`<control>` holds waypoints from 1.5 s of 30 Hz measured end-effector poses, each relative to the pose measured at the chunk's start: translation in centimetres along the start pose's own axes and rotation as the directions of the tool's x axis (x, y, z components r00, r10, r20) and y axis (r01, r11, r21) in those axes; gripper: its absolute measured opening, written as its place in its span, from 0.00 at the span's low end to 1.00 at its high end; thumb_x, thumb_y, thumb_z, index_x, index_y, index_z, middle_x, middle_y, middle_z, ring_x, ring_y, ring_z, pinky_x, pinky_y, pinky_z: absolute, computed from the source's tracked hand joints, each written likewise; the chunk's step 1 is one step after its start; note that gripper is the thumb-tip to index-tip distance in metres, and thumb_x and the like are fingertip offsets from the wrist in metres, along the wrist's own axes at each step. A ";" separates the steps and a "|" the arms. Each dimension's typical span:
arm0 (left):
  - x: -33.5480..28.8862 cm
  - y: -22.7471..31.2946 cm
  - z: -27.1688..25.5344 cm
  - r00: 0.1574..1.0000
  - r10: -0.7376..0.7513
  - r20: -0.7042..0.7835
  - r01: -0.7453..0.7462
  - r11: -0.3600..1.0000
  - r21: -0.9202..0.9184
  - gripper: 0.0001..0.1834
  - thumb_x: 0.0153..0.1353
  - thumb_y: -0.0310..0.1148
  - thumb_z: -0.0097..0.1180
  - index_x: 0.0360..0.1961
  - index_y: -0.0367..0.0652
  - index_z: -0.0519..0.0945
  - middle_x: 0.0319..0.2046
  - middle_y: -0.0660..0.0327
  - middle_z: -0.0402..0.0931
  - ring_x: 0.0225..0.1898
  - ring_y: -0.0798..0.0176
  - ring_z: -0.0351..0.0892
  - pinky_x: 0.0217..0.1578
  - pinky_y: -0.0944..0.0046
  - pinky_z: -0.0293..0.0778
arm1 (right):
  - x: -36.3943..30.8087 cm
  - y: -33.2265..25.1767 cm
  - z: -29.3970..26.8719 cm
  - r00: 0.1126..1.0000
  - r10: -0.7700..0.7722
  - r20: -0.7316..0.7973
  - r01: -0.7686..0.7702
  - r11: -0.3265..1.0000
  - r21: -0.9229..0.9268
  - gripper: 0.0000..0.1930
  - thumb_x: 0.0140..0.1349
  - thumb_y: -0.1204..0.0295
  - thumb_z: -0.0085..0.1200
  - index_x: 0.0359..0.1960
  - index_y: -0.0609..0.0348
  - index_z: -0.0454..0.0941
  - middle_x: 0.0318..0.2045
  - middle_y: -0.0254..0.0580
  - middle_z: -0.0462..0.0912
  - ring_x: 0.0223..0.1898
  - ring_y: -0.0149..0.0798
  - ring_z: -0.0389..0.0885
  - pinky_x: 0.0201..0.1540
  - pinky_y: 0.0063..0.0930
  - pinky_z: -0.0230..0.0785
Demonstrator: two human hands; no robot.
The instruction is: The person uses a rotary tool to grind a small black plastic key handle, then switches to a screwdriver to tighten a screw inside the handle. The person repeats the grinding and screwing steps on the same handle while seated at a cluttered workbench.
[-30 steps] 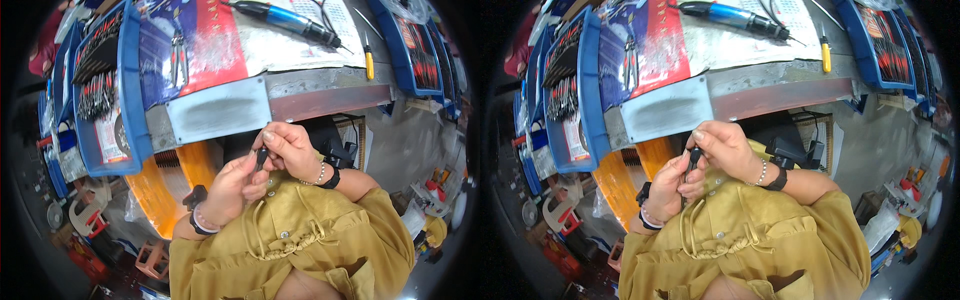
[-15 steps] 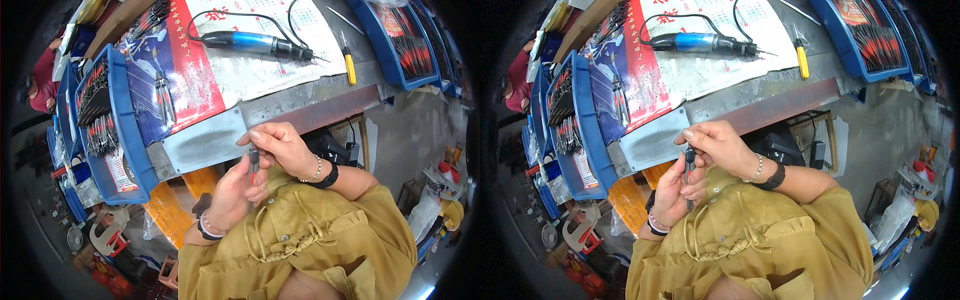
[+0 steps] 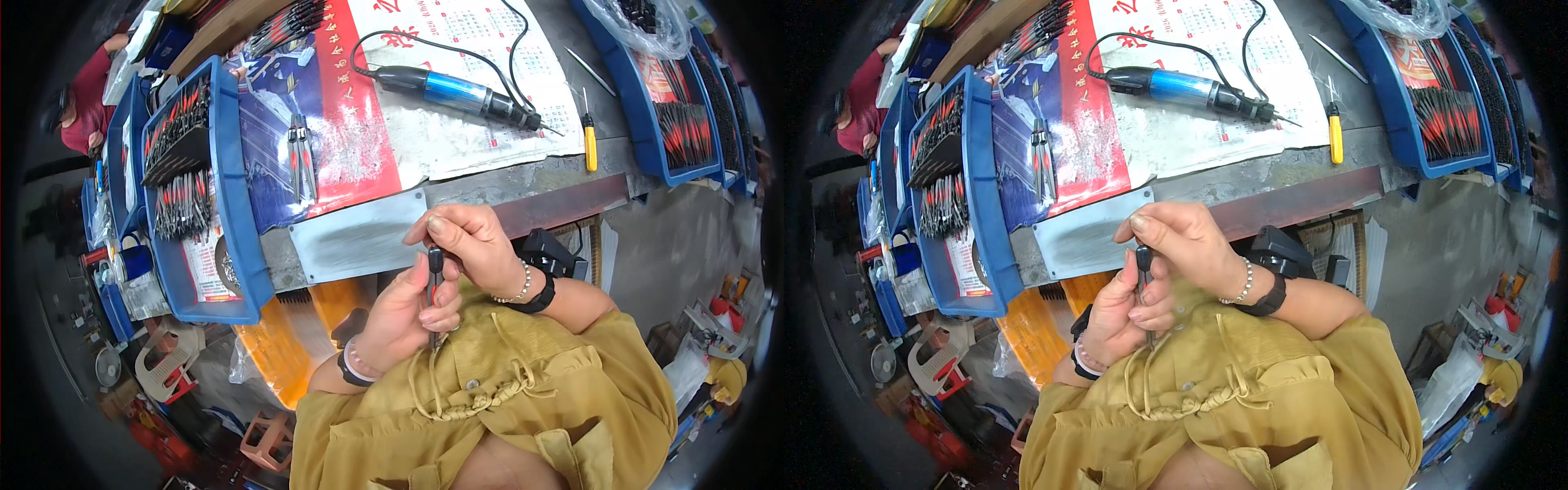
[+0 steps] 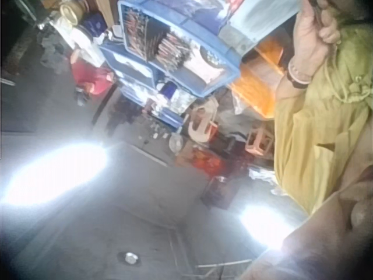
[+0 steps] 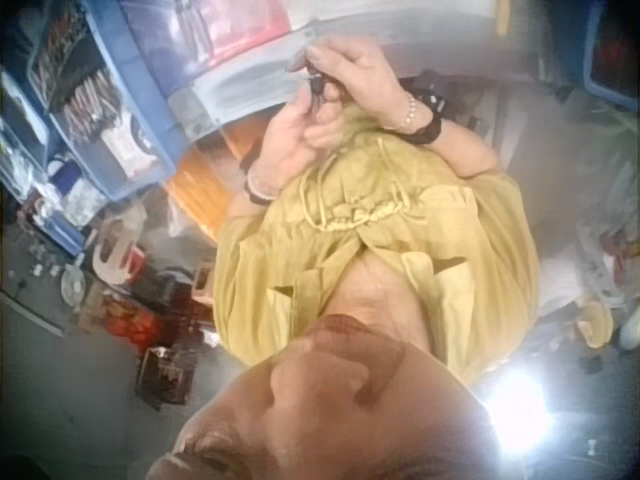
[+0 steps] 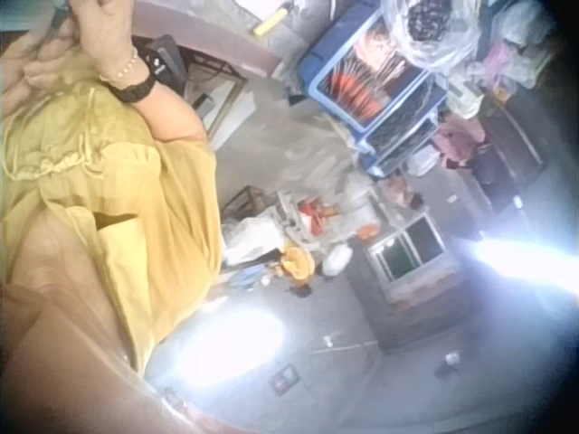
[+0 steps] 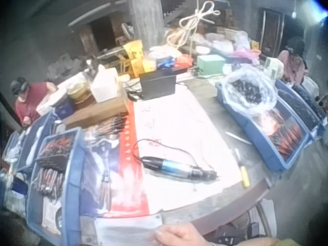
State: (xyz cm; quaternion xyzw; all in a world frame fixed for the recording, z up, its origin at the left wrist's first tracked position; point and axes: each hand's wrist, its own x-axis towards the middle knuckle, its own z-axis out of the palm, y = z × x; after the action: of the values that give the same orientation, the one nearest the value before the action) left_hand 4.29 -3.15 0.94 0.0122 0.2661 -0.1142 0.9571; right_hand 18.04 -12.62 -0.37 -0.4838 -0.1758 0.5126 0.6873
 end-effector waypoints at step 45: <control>-19.6 -4.4 -20.6 0.119 0.988 -0.096 -0.646 0.150 0.749 0.10 0.70 0.29 0.47 0.42 0.38 0.80 0.28 0.69 0.67 0.25 0.77 0.64 0.25 0.74 0.59 | 0.4 7.0 11.9 0.887 0.359 0.292 -0.072 0.730 -0.680 0.14 0.66 0.78 0.54 0.53 0.65 0.75 0.40 0.41 0.82 0.34 0.28 0.81 0.37 0.20 0.75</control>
State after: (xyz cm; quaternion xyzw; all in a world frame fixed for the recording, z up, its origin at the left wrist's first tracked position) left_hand -23.48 -1.57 -6.52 0.4678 0.4386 0.4135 0.6464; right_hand 5.68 -6.48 -0.77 -0.5928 -0.4220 0.5851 0.3580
